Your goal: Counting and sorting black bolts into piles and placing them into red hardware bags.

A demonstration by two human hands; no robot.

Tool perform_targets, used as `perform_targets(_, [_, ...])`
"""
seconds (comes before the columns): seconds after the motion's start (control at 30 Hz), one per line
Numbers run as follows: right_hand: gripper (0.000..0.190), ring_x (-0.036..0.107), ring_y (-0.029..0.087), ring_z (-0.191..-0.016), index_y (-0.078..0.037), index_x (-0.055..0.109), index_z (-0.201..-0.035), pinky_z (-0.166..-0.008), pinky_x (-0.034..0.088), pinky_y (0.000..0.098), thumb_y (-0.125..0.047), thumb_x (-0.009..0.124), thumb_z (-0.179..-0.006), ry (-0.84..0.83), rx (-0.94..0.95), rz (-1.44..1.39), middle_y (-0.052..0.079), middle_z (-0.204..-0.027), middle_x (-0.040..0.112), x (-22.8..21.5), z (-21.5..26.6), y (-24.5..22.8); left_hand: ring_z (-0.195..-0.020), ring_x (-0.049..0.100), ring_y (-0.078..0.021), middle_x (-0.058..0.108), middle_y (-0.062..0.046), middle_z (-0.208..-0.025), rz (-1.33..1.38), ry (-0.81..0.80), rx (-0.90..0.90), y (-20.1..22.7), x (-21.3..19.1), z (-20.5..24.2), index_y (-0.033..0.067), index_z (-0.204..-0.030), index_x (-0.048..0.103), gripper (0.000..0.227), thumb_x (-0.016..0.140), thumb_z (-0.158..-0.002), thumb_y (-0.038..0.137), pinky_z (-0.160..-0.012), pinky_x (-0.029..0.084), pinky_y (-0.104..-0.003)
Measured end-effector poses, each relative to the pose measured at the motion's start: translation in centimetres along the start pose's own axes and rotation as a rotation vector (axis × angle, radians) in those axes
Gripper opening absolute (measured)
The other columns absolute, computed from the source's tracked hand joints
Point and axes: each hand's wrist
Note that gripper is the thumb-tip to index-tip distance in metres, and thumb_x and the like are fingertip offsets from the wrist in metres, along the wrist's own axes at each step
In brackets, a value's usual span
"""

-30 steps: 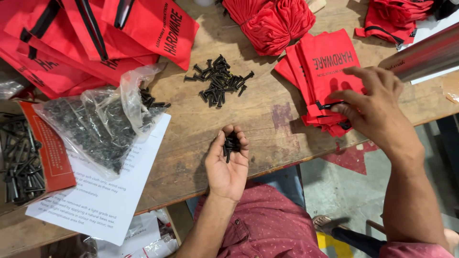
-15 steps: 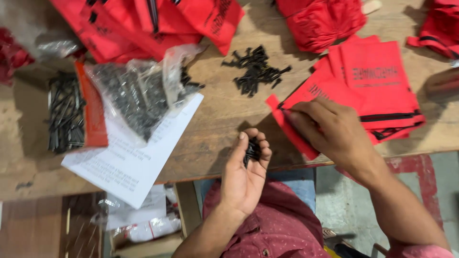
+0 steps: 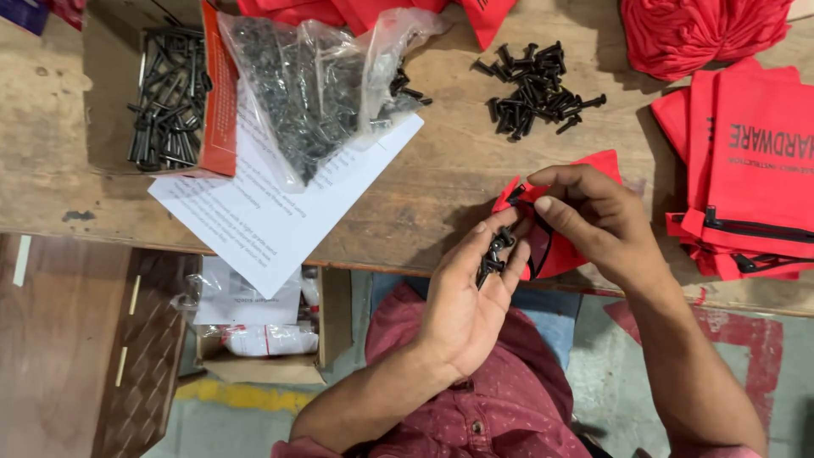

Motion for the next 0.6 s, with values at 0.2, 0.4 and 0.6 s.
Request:
perform_targets(0.2, [0.025,0.065,0.006,-0.095,0.0,0.059,-0.126,-0.082,0.054,0.0212,-0.004,0.062,-0.102,-0.017,0.019,-0.128,0.003,-0.106,0.069,1.4,1.1,-0.5,-0.116,0.055,-0.013,0.061,-0.002,-0.126,0.005,0.05,-0.053,-2.0,-0.7,-0.6,0.0062,-0.127,0.061,0.025,0.053,-0.111,0.023,-0.108,0.042,-0.034])
perform_targets(0.4, [0.018,0.062,0.004,-0.087,-0.002,0.059,-0.119,-0.073,0.05,0.0197,0.0,0.064,-0.102,0.016,0.029,-0.214,0.002,-0.099,0.068,1.6,1.8,0.3,-0.129,0.052,-0.013,0.058,-0.002,-0.133,-0.03,0.009,-0.019,-1.2,1.8,-0.7,0.0067,-0.131,0.054,0.044,0.047,-0.107,0.043,-0.115,0.04,-0.034])
perform_targets(0.6, [0.014,0.06,0.003,-0.083,-0.002,0.061,-0.115,-0.071,0.047,0.0185,0.002,0.064,-0.102,0.115,0.042,-0.357,0.001,-0.096,0.068,2.0,1.7,0.2,-0.13,0.05,-0.013,0.058,-0.003,-0.133,0.003,0.005,-0.059,-1.5,0.9,-0.6,0.0042,-0.131,0.052,0.041,0.048,-0.104,0.034,-0.114,0.037,-0.033])
Point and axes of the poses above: each hand's wrist, its own z-axis away from the middle knuckle, its own x-axis out of the palm, y = z × x
